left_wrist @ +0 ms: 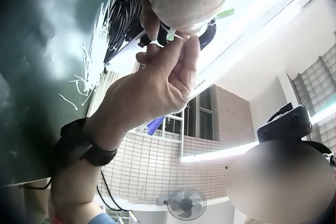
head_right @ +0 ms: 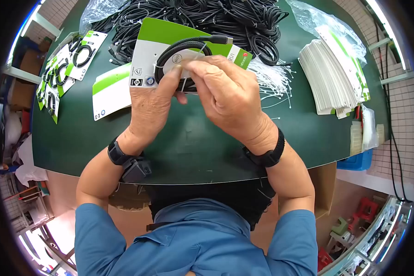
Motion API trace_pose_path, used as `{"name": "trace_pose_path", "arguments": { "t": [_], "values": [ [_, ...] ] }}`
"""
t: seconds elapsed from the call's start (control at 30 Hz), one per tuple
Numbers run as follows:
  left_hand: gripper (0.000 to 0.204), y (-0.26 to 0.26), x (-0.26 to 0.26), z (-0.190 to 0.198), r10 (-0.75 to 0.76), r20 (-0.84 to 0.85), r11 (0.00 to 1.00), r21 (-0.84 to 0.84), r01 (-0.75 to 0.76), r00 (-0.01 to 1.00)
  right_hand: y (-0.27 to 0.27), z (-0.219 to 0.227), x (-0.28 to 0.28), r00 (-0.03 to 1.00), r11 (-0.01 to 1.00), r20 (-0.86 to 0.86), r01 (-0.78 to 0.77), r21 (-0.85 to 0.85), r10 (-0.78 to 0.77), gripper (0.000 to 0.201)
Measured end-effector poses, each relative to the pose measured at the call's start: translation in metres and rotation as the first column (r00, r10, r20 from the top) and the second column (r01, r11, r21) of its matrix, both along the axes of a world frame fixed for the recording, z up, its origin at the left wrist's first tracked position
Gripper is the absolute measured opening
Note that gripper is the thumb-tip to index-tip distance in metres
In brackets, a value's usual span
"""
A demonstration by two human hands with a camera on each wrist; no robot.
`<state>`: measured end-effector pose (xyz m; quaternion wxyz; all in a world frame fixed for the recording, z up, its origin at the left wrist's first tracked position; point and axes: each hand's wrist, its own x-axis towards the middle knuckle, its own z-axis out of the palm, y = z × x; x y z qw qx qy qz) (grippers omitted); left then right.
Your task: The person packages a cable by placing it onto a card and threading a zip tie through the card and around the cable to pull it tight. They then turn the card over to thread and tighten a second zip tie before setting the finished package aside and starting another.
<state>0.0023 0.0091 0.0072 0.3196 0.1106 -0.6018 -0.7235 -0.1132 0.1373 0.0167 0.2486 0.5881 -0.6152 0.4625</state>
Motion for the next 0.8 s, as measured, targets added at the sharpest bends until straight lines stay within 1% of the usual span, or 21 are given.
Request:
{"name": "trace_pose_path", "arguments": {
  "t": [0.03,0.13,0.27,0.3,0.4,0.43,0.5,0.67,0.8],
  "values": [
    [0.019,0.0,0.001,0.0,-0.01,0.014,1.0,0.007,0.01,1.0,0.001,-0.001,-0.001,1.0,1.0,-0.003,-0.001,0.01,0.001,0.019],
    [0.019,0.0,0.0,-0.003,-0.029,0.037,0.999,0.023,0.028,0.999,0.005,-0.002,-0.006,0.995,0.999,-0.095,-0.036,0.019,0.038,0.028],
    [0.02,0.001,0.0,-0.004,-0.038,0.03,0.998,0.051,0.037,0.999,0.013,0.005,-0.006,0.99,0.992,-0.102,-0.089,0.093,0.098,0.036],
    [0.02,0.001,0.001,-0.003,-0.039,0.035,0.998,0.055,0.037,0.999,0.016,0.007,-0.004,0.99,0.991,-0.104,-0.09,0.095,0.1,0.036],
    [0.02,0.001,0.001,-0.001,-0.037,0.042,0.997,0.065,0.034,0.998,0.024,0.015,0.003,0.978,0.981,-0.184,-0.065,0.181,0.099,0.042],
    [0.02,0.0,0.001,0.0,-0.025,0.03,0.999,0.025,0.024,0.999,0.024,0.015,0.004,0.977,0.981,-0.186,-0.067,0.183,0.101,0.042],
    [0.02,-0.002,0.001,0.0,-0.002,0.009,0.998,-0.057,0.003,1.0,0.021,0.015,0.007,0.976,0.985,-0.177,-0.103,0.138,0.127,0.044],
    [0.019,-0.004,0.001,0.003,-0.004,-0.013,0.999,-0.05,0.003,1.0,0.02,0.012,0.013,0.981,0.989,-0.132,-0.132,0.06,0.139,0.045],
    [0.018,-0.005,0.001,0.005,-0.011,-0.009,0.999,-0.04,0.011,1.0,0.019,0.006,0.011,0.984,0.993,-0.13,-0.116,0.036,0.12,0.041]
  ]
}}
